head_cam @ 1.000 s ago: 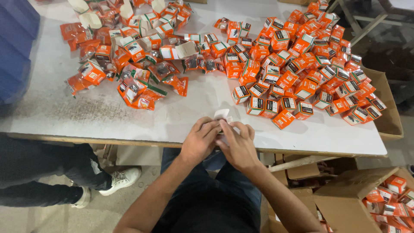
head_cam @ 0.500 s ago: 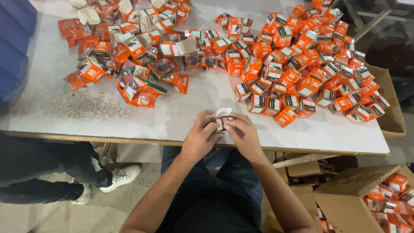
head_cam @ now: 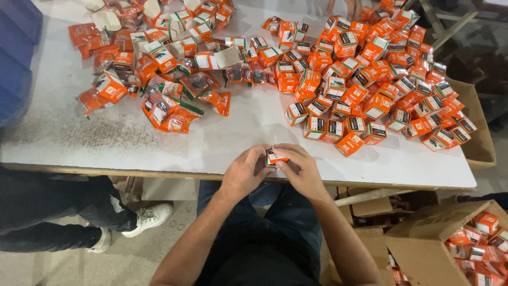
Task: The person folds closed small orange product boxes one at a time on a white worktable and places the closed boxes into a cardboard box beside the table. Other workers at the same table handle and pass boxes of the same product.
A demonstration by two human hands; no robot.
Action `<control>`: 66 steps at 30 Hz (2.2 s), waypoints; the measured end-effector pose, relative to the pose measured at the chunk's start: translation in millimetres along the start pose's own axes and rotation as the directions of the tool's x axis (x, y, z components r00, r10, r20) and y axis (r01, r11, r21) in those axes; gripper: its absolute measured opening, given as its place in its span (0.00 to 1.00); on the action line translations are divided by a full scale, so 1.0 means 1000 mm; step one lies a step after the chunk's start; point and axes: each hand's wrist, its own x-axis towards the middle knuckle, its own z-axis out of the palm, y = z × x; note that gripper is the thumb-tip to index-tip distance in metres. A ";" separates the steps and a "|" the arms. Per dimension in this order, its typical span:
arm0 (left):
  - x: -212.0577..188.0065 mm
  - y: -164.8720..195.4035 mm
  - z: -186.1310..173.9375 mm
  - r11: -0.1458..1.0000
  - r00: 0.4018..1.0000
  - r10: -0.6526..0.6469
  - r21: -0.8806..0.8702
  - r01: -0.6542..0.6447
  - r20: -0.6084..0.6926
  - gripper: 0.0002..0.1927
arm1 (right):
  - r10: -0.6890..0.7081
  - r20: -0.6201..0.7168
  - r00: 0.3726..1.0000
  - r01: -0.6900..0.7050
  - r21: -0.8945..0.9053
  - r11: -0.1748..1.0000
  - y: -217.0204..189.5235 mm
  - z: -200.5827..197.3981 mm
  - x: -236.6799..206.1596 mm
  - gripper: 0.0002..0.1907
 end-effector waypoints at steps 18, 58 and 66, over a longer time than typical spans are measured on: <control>0.012 0.015 -0.019 0.940 0.953 0.294 0.161 -0.301 0.070 0.16 | -0.017 0.004 1.000 0.018 -0.208 0.978 -0.010 -0.003 -0.003 0.17; 0.229 -0.109 -0.034 0.860 0.918 -0.139 0.414 0.298 -0.371 0.22 | 0.024 -0.105 0.994 -0.039 -0.143 0.989 0.001 0.021 0.018 0.23; 0.136 -0.010 -0.042 0.601 0.861 0.480 0.651 -0.463 0.169 0.31 | 0.348 -0.372 0.861 -0.219 0.346 0.912 0.011 0.022 0.014 0.14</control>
